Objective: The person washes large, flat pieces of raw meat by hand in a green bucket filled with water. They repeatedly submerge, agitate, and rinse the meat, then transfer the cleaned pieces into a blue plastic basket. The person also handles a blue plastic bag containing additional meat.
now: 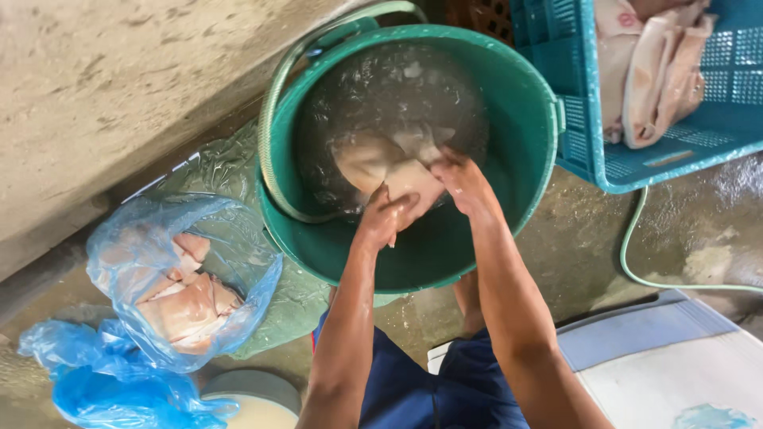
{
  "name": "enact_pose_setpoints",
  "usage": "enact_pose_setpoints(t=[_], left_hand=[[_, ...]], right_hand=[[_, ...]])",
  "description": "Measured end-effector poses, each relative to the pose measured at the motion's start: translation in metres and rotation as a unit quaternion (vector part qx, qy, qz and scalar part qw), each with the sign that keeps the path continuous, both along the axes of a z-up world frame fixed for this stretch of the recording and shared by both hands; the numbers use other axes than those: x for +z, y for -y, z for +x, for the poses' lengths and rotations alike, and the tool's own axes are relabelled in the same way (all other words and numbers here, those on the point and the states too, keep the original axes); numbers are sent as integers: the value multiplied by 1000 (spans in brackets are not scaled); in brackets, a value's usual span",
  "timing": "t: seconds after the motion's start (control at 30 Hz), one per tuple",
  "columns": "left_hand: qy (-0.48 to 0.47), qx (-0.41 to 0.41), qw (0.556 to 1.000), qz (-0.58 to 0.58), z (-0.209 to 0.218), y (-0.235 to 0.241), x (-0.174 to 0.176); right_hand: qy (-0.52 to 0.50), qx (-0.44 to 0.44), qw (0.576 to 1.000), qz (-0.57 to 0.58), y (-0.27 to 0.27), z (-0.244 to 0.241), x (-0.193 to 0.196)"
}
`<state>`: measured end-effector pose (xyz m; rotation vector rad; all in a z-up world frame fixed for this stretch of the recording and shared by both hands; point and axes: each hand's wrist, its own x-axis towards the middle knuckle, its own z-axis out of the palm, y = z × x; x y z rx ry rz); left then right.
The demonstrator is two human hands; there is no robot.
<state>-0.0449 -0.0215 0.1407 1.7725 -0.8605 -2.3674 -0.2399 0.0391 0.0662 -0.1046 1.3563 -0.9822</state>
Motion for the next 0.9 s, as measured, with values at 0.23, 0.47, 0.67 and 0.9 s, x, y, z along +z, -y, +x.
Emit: enact_pose_setpoints(t=[0.23,0.47,0.67,0.9], left_hand=[[-250,62,965,-41,-47,-12,134],[-286,-34,955,-65,-133,-29,215],[-372,0,927,-53,-200,-44,256],[-353,-44,932,-76,-264,-62,292]], right_hand=[[-116,-28,993,-24,4,-44,212],[-91,-253,956,-114,-60,-138,286],[-83,-296,926,-220,-91,-259,318],[-76,-244,962,-97,-120,-351,196]])
